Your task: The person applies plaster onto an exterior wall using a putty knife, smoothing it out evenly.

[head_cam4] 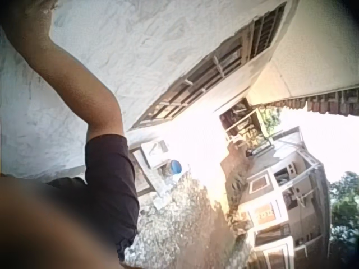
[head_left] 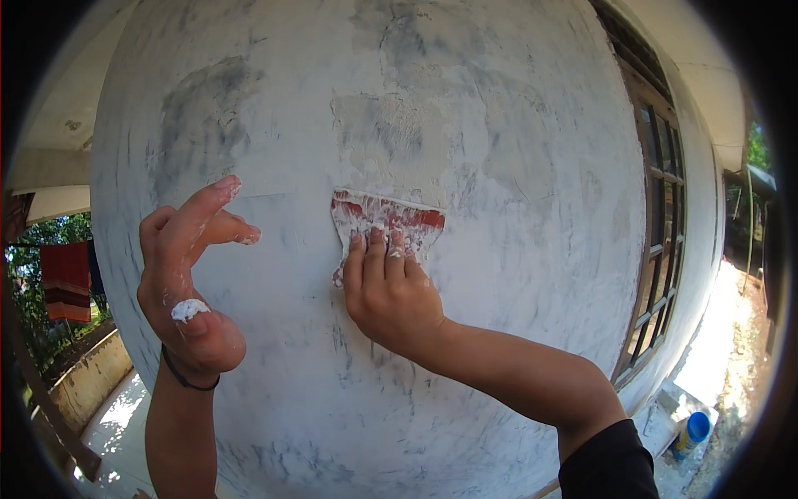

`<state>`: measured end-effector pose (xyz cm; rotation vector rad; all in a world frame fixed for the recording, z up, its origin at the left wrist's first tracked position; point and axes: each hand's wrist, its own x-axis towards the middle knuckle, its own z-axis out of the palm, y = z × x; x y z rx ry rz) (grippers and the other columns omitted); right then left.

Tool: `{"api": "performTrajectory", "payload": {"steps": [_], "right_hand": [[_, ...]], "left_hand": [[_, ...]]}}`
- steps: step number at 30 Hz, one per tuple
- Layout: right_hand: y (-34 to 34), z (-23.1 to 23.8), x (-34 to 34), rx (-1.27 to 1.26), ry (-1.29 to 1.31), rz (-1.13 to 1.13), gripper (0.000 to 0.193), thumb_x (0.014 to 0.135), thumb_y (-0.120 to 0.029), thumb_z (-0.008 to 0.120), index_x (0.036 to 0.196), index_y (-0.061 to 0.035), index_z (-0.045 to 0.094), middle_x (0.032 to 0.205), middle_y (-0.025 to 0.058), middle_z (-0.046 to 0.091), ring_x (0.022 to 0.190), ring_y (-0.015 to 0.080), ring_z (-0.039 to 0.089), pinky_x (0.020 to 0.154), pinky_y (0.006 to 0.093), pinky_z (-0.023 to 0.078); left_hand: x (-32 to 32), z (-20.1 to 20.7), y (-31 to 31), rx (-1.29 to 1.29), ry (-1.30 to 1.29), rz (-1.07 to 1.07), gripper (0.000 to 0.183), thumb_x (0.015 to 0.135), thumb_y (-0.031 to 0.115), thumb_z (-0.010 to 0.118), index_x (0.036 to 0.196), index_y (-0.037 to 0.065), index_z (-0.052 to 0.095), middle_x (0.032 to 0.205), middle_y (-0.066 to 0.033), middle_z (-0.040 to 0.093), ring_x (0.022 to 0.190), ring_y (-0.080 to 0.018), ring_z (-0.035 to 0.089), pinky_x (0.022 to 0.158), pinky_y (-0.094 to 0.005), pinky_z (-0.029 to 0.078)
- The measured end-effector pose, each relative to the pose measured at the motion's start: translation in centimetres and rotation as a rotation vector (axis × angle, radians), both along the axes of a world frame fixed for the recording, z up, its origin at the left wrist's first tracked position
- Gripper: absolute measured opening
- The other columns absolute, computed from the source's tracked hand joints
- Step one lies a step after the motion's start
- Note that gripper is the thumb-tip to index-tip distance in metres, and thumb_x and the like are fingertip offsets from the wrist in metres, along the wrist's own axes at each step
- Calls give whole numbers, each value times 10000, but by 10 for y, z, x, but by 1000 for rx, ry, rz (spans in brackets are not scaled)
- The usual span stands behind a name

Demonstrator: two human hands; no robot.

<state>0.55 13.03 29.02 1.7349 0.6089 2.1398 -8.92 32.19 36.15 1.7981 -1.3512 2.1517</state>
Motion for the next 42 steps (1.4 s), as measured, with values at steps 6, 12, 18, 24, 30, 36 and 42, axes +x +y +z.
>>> {"api": "performTrajectory", "payload": {"steps": [6,12,18,24,30,36,42], "right_hand": [[-48,-22,-35,-36,74,260,306,845,-184,560,1045,26,659,973,201,687,921,329,684,759,374,547],[-69,83,-25,40,-165,331,320,850,-92,552,1155,-5,594,1111,178,644,1000,302,651,888,393,499],[-66,105,39,132,87,207,527,800,-211,694,1273,-46,530,1253,190,572,1135,338,574,948,408,477],[-56,83,35,108,144,222,470,848,-104,518,1288,57,487,1274,260,537,1185,376,539,1010,461,418],[-44,6,25,52,164,189,441,844,-127,488,1227,86,541,1183,294,582,1105,442,577,934,517,459],[-49,-45,-12,-58,237,-2,416,863,-171,497,1213,41,574,1145,255,618,1083,383,608,898,459,494],[-68,-11,-68,61,409,496,301,831,-115,588,1077,55,622,882,209,681,701,281,695,603,342,546]], "left_hand": [[-1,-2,-14,38,-20,11,634,968,488,151,1155,6,518,1001,-130,685,701,-193,663,786,-374,363],[11,0,-22,34,-46,-37,580,965,466,189,1120,24,532,1070,-124,670,690,-179,666,768,-377,359],[30,-5,-30,57,-17,-49,561,960,458,211,1118,25,530,1077,-117,667,691,-176,668,775,-381,356],[45,-15,-20,49,16,-56,657,945,524,165,1160,11,516,917,-122,672,717,-203,653,838,-393,346],[58,-15,-26,92,5,-118,564,953,455,230,1144,12,524,1070,-140,667,698,-195,674,782,-390,347],[54,-16,-33,110,21,-139,587,954,475,228,1149,8,525,1067,-138,668,693,-193,672,785,-390,346],[34,-9,-29,100,10,-91,605,963,492,200,1142,17,528,1061,-127,671,691,-194,673,785,-383,347]]}}
